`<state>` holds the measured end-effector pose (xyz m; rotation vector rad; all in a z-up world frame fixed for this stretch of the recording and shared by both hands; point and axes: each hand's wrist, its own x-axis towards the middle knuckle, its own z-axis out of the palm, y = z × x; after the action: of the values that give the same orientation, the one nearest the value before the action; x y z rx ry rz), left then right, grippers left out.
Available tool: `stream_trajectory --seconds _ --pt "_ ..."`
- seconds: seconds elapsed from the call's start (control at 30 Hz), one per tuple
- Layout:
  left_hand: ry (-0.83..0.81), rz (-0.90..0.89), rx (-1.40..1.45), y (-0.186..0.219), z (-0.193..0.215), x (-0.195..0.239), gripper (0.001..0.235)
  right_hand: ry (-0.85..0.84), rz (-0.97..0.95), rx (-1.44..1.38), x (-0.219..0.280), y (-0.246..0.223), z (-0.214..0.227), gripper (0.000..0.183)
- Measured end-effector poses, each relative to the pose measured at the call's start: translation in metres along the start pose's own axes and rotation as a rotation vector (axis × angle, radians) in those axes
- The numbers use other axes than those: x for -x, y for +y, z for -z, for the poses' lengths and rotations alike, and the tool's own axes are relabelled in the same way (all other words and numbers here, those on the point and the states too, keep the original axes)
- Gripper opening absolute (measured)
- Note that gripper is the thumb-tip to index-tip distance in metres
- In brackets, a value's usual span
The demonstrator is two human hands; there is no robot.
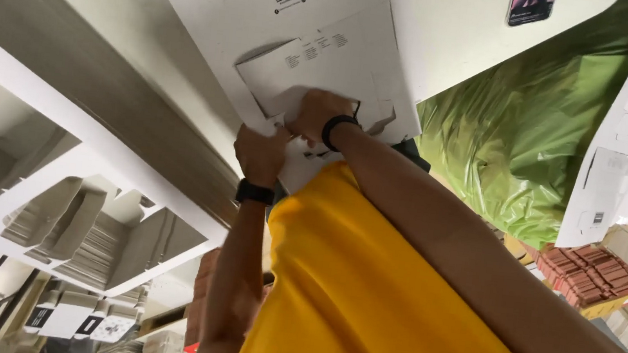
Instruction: The person is folding and assembling white cardboard sheets into box inserts at a work table in a factory setting.
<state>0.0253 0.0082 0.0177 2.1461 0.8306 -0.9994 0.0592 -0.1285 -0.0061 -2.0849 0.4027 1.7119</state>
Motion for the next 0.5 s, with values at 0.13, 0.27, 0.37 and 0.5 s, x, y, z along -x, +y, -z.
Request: stream_trajectory --seconds 0.13,0.27,0.37,0.5 --pt "0.054 0.032 -0.193 0.004 0.004 0.006 0.040 -0.022 -0.005 0.048 -0.005 0.001 -0.003 0.033" --pt "0.092 0.093 -0.074 -0.014 0.000 0.022 0.060 -0.037 -0.026 0.057 0.005 -0.004 -0.004 0.032" --pt "0.151 -0.005 -0.039 0.004 -0.010 0.052 0.086 -0.006 0.002 -0.007 0.010 -0.001 0.000 0.041" --pt "0.434 -0.317 -0.142 -0.015 -0.030 0.060 0.077 0.075 0.063 0.042 0.002 0.000 -0.016 0.039"
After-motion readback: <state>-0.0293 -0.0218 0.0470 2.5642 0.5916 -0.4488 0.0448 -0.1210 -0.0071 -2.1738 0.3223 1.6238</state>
